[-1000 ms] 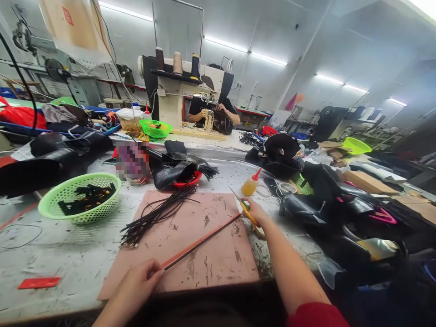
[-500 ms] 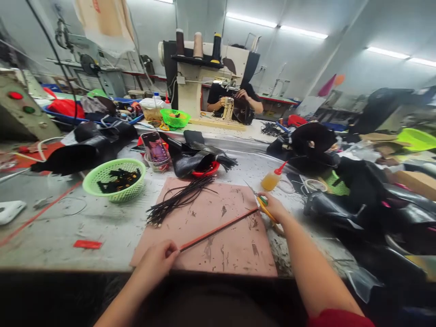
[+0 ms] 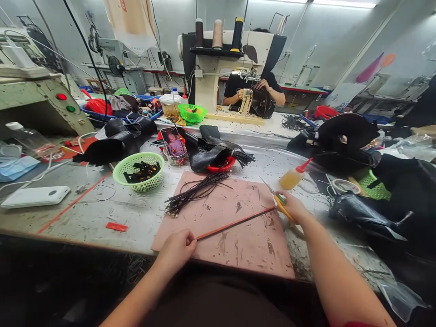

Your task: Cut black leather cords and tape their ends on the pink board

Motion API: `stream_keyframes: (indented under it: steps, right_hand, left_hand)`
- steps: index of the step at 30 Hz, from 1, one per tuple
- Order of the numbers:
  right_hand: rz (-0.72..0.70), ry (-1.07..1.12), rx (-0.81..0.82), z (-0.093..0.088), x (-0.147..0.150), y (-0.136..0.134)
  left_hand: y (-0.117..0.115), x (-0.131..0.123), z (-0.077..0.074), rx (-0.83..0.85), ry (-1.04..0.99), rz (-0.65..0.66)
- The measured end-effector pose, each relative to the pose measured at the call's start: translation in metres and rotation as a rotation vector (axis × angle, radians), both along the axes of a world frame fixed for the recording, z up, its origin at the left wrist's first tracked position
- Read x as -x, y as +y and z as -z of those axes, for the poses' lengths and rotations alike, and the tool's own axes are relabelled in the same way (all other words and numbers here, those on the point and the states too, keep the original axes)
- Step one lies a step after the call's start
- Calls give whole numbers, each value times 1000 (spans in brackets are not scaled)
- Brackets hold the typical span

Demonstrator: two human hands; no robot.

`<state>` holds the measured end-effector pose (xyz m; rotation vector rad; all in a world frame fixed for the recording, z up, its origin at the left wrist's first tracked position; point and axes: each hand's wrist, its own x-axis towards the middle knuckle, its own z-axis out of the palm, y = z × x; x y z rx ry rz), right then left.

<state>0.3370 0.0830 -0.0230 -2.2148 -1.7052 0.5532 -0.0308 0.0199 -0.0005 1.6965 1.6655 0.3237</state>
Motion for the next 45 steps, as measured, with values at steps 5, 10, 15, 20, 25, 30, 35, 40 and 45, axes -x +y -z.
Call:
stream_keyframes:
  steps: [5, 10, 15, 20, 25, 30, 35, 40, 45]
  right_hand:
    - [3, -35, -25, -11, -1, 9]
    - [51, -118, -77, -36, 4, 43]
    - [77, -180, 3, -34, 16, 69]
    - [20, -101, 97, -26, 15, 80]
    - [84, -56, 86, -34, -9, 57]
    - [260, 30, 33, -23, -27, 2]
    - [273, 329, -200, -6, 1, -36]
    - [239, 662, -502, -9, 81, -56]
    - [21, 932, -700, -20, 163, -70]
  left_hand:
    - [5, -1, 3, -28, -113, -36]
    - [23, -14, 3, 72, -536, -344]
    - [31, -24, 5, 58, -578, -385]
    - [27, -24, 11, 83, -581, -458]
    - [22, -27, 3, 84, -768, -481]
    - [18, -41, -9, 153, -936, -503]
    - [12, -62, -16, 192, -1039, -415]
    - [4, -77, -15, 276, -1122, -405]
    - [-10, -87, -8, 324, -1233, -337]
